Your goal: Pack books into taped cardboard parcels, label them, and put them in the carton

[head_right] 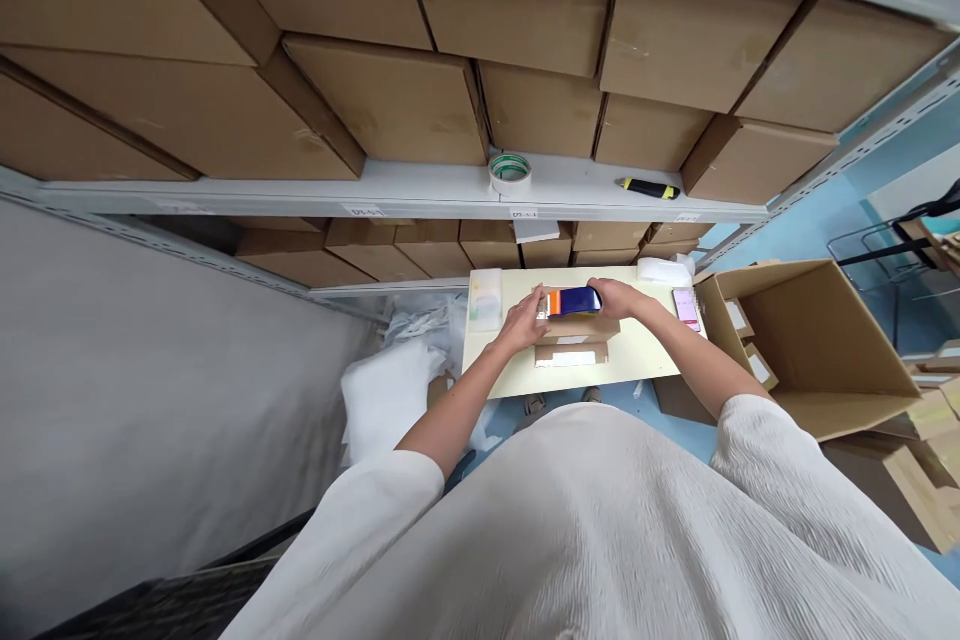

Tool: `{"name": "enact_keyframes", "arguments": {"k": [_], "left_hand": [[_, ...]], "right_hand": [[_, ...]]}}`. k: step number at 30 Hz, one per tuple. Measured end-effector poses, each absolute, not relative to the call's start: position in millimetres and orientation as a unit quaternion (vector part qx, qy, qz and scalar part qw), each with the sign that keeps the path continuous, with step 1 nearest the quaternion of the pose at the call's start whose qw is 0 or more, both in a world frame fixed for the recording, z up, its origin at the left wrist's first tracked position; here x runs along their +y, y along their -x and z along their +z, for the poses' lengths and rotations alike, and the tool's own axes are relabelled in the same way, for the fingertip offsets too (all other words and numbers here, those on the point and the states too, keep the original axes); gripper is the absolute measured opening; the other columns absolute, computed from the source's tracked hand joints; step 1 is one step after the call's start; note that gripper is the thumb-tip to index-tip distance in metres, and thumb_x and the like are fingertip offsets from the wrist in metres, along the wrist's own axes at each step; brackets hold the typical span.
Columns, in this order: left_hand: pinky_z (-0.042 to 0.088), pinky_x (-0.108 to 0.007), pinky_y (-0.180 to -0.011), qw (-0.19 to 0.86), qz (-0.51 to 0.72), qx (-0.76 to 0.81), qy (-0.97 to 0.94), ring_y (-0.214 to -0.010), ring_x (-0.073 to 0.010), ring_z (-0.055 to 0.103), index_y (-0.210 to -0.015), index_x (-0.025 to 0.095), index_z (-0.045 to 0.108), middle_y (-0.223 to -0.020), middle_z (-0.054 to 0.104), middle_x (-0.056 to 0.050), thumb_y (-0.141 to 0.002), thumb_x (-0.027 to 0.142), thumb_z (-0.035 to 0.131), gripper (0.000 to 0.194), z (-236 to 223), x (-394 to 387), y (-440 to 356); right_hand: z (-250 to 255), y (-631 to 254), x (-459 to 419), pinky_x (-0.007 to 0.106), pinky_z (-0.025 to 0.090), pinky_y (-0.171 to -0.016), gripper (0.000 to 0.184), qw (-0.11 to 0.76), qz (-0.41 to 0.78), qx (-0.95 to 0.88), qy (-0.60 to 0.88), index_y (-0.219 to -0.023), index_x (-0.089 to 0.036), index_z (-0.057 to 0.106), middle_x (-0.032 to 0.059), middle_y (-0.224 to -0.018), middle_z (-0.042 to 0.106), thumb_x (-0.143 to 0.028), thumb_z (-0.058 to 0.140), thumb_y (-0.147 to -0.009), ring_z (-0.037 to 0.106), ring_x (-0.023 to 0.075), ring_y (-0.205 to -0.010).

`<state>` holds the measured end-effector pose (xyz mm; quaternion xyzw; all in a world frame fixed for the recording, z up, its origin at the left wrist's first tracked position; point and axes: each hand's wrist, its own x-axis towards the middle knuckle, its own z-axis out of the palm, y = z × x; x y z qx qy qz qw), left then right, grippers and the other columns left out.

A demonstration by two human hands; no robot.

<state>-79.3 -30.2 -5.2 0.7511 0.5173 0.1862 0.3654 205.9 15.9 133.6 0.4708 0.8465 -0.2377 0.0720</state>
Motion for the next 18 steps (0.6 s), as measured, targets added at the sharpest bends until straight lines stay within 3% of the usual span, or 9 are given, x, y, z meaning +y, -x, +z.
{"name": "enact_keyframes", "arguments": {"k": [3,10,15,18], "left_hand": [[0.033,-0.054,-0.131,0.358,0.164,0.522,-0.756,-0.167,-0.0356,0.032,-0.178,0.028,0.003,-0.178,0.04,-0.016,-0.089,0.027,0.077,0.116,-3.6,-29.3,77.7],[0.029,-0.05,-0.133,0.376,0.156,0.54,-0.736,-0.167,-0.0352,0.032,-0.178,0.025,0.016,-0.176,0.043,-0.017,-0.087,0.026,0.079,0.111,5.2,-29.4,72.3],[0.029,-0.051,-0.134,0.358,0.112,0.544,-0.751,-0.17,-0.0352,0.026,-0.178,0.023,0.013,-0.18,0.036,-0.016,-0.09,0.028,0.076,0.108,8.5,-28.1,74.3],[0.034,-0.048,-0.132,0.364,0.094,0.556,-0.742,-0.168,-0.0355,0.03,-0.178,0.025,0.013,-0.183,0.029,-0.014,-0.092,0.032,0.076,0.108,8.6,-28.5,75.7]], "right_hand": [[137.7,-205.5,15.3,0.03,0.046,-0.073,0.041,0.11,-0.219,0.842,-0.48,-0.121,-0.021,0.062,0.0118,-0.118,0.076,-0.023,0.077,-0.084,0.069,0.0262,-0.095],[145.7,-245.1,15.8,0.03,0.045,-0.073,0.039,0.15,-0.206,0.827,-0.501,-0.119,-0.023,0.061,0.012,-0.12,0.075,-0.023,0.079,-0.084,0.07,0.0283,-0.102],[149.7,-308.9,12.1,0.03,0.046,-0.076,0.035,0.143,-0.22,0.817,-0.514,-0.113,-0.023,0.062,0.0107,-0.116,0.075,-0.021,0.079,-0.083,0.07,0.0275,-0.1],[145.8,-344.5,6.7,0.03,0.046,-0.075,0.036,0.146,-0.234,0.806,-0.523,-0.113,-0.022,0.062,0.0115,-0.116,0.075,-0.019,0.078,-0.081,0.07,0.0273,-0.1]]}}
